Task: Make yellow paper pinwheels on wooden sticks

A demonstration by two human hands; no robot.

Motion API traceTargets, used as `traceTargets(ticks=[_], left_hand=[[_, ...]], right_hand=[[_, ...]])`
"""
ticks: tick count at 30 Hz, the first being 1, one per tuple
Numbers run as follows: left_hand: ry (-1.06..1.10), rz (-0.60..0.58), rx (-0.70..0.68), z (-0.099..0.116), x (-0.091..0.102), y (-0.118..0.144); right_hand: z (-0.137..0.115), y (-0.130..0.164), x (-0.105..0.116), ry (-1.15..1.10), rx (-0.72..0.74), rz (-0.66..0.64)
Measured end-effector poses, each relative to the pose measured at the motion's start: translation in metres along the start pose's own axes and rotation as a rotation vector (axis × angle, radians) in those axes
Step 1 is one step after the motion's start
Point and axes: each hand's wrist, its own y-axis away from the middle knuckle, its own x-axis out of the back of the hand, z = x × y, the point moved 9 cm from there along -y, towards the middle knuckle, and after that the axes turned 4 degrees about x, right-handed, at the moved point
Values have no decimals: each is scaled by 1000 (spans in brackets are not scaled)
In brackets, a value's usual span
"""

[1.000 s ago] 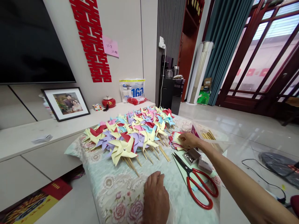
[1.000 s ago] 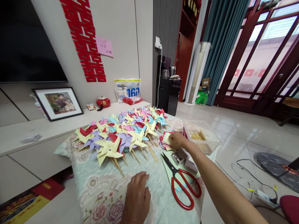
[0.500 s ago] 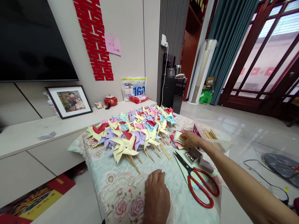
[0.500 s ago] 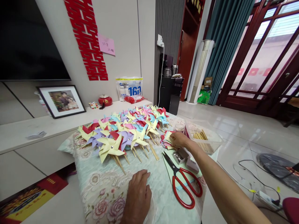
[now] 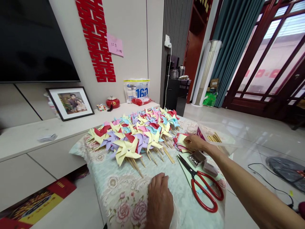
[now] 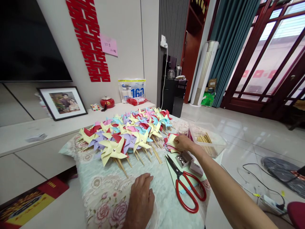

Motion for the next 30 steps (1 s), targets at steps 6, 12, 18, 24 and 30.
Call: traceTargets(ticks=[6,12,18,24,30], left_hand=[[-9,-28,-10,3,2,0],[-16,-5,8,0,2,-1],[4,-98,3,3,4,-2],[6,-113,18,3,3,-4],[30,-86,33,1,1,-3]], right_hand=[[-3,2,1,42,2,38],[-3,2,-1,92,24,55],[-6,4,0,124,36,50],[-8,4,1,139,43,35],[-4,0,-4,126,45,32]])
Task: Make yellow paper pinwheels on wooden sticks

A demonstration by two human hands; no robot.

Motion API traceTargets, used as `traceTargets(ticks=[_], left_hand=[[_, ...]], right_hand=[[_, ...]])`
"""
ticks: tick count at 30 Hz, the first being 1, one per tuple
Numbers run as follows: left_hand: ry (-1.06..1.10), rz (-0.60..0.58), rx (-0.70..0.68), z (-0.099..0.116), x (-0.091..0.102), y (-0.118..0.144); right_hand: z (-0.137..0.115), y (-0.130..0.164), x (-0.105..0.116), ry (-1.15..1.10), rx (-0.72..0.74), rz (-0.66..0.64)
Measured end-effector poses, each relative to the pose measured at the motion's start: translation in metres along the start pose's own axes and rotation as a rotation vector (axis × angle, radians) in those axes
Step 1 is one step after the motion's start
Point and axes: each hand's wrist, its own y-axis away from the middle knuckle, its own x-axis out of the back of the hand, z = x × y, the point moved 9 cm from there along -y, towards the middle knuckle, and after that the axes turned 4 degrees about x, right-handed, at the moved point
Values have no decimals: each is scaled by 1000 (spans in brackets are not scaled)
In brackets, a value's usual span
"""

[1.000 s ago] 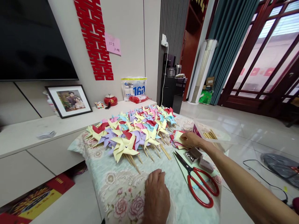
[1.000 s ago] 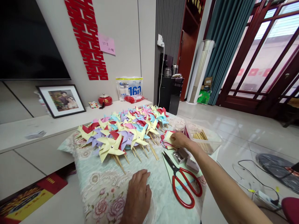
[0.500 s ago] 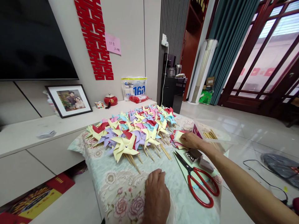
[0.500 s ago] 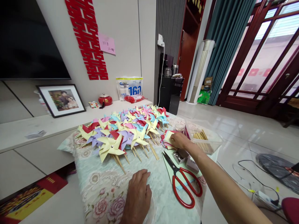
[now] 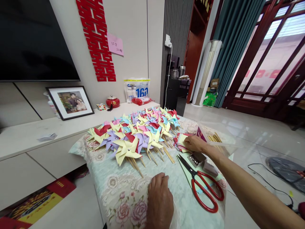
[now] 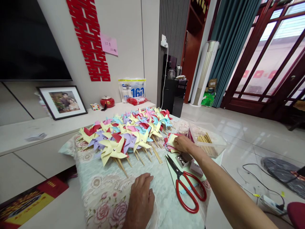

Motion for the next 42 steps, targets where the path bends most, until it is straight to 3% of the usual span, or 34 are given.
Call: traceTargets(ticks=[14,22,35,42], left_hand=[[-6,61,-32,-1,-1,1],[-13,-34,-28,2,3,-1],[-16,28,-21,-2,-3,2],[-11,-6,-16,-1,-3,2]], right_hand=[[5,-1,8,-162,52,77],[13,1,27,-184,18,188],[7,7,13,63,-171,-40],[-1,11,10,116,-215,-103]])
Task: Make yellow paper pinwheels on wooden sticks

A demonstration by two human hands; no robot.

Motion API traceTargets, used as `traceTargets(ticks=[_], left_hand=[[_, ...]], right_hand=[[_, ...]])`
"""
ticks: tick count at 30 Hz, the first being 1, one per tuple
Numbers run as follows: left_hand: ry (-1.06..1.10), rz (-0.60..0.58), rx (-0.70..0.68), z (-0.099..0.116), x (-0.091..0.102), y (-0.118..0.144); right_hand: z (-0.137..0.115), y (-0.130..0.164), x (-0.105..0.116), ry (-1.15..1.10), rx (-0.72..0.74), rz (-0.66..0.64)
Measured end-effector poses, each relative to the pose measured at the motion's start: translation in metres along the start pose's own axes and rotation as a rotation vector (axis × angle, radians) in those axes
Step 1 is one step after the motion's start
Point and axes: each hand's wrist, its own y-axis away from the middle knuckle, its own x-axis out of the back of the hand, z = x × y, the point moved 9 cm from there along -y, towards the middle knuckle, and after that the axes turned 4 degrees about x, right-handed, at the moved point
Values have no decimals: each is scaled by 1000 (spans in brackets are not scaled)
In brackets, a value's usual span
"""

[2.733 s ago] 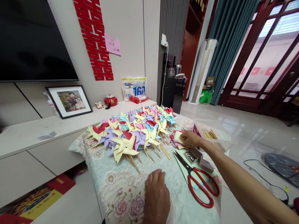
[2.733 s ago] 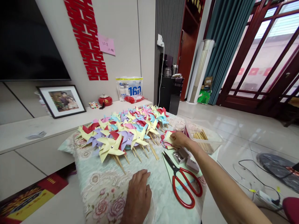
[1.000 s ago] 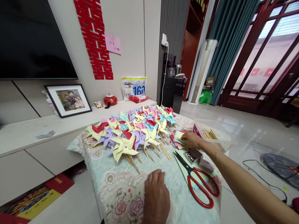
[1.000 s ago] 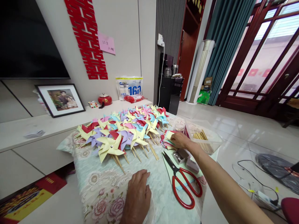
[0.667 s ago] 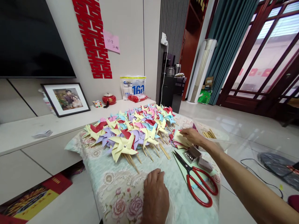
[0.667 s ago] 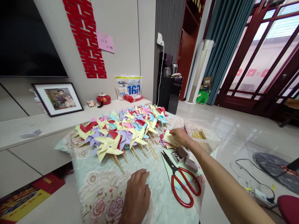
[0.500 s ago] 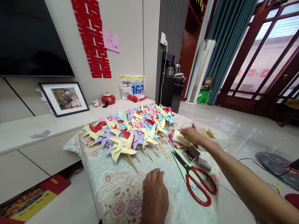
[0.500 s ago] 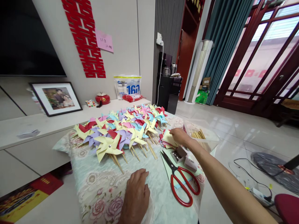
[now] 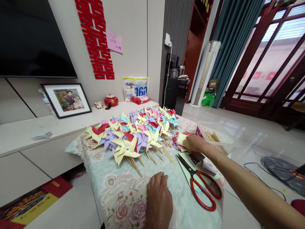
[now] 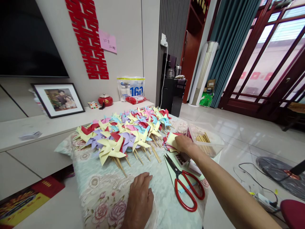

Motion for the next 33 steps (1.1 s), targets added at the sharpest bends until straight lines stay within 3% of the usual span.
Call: traceTargets(ticks=[15,25,33], left_hand=[[10,35,-2,-1,-1,1],[-34,-52,-11,6,7,-2],[-26,-53,-46,3,5,-1]], right_hand=[[1,0,15,47,55,82],[10,11,36,-2,106,272],[17,25,45,-30,129,397]])
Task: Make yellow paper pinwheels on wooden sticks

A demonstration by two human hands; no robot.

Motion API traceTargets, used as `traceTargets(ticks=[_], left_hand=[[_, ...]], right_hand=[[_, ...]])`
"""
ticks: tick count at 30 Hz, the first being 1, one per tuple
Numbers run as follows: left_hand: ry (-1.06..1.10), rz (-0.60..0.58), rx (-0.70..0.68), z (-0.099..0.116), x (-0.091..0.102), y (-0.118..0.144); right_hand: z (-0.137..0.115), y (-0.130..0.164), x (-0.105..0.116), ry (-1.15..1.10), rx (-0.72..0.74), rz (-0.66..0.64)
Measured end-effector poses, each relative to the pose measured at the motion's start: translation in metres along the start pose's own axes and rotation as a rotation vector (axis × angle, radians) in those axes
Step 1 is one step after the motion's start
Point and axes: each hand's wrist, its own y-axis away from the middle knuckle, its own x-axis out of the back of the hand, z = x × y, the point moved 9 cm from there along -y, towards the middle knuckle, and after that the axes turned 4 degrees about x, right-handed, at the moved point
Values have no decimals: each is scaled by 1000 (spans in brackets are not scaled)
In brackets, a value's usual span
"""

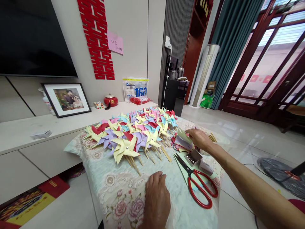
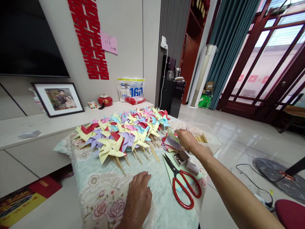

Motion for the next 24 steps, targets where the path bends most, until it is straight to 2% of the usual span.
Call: traceTargets(ticks=[8,11,15,20,24], left_hand=[[1,-5,43,3,2,-1],[1,30,45,1,-1,0],[5,77,45,-3,-6,1],[2,70,47,-4,-7,2],[-1,73,53,-4,-6,2]], right_hand=[[-12,-1,11,109,-4,31],[-13,-6,10,150,-11,34],[-13,-10,-11,144,-29,-28],[-9,-12,-45,75,-52,-143],[-2,-16,-55,15,-58,-217]])
